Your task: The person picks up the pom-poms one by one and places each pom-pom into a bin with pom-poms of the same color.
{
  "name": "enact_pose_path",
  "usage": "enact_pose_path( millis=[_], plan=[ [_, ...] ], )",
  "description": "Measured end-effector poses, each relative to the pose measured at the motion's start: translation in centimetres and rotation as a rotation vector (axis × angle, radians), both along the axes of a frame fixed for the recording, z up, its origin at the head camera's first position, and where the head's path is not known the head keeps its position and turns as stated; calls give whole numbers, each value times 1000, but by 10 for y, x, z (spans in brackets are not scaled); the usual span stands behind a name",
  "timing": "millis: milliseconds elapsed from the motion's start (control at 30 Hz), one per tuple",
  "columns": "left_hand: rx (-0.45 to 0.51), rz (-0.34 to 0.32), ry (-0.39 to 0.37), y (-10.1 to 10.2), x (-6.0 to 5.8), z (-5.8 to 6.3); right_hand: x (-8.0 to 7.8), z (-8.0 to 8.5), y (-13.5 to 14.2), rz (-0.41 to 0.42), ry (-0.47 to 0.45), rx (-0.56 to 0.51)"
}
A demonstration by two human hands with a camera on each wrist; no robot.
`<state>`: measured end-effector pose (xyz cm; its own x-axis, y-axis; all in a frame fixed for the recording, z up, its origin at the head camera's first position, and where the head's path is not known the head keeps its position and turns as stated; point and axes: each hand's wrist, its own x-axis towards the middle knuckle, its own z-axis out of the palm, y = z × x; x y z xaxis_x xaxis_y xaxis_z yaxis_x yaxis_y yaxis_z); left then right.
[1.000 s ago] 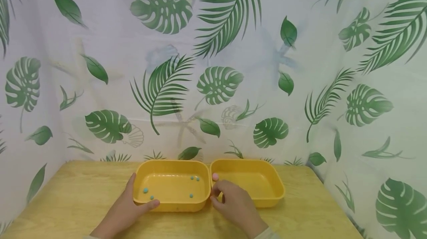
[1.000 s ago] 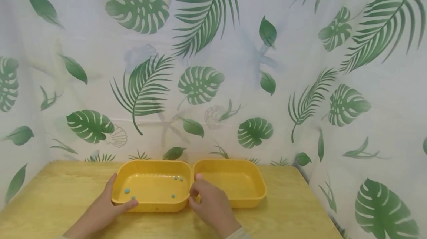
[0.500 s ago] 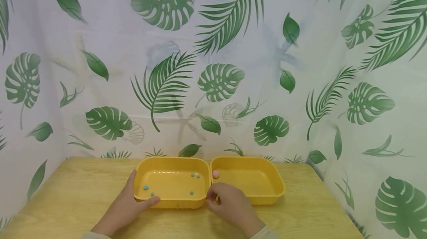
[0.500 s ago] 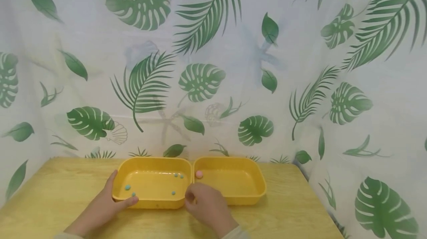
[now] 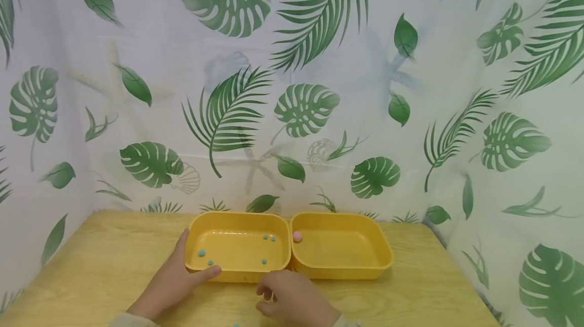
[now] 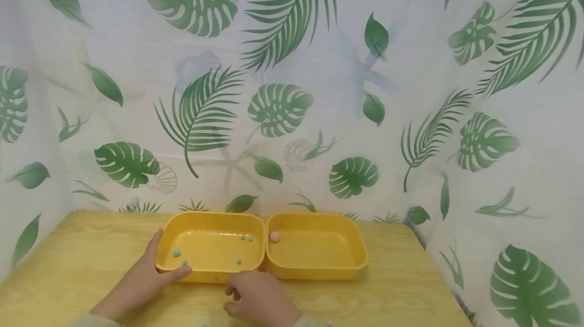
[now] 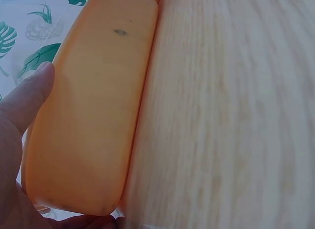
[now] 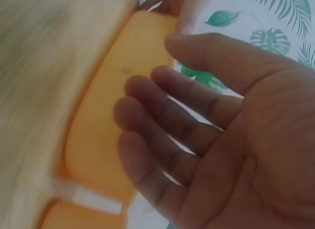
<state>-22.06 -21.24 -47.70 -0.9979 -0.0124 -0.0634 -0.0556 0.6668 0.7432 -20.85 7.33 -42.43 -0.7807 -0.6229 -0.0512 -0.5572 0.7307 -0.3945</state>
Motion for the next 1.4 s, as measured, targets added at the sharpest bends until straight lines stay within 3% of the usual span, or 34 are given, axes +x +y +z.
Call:
enact_pose_path(
  millis=[333,533,700,1200,1400],
  plan=[
    [-19,-14,15,-2,-3,1,9,-9,-34,-54,-75,56],
    [-27,-16,12,-3,-2,1,10,-25,-48,58,-31,132],
    [-27,-15,9,-3,-3,-2,10,-30,-52,115,-6,176],
    [-5,-10,13,-1,-2,-4,14,-28,-55,65,-48,213],
    [-11,-16,24,-2,-2,-5,13,-31,-54,97,-8,205]
  ],
)
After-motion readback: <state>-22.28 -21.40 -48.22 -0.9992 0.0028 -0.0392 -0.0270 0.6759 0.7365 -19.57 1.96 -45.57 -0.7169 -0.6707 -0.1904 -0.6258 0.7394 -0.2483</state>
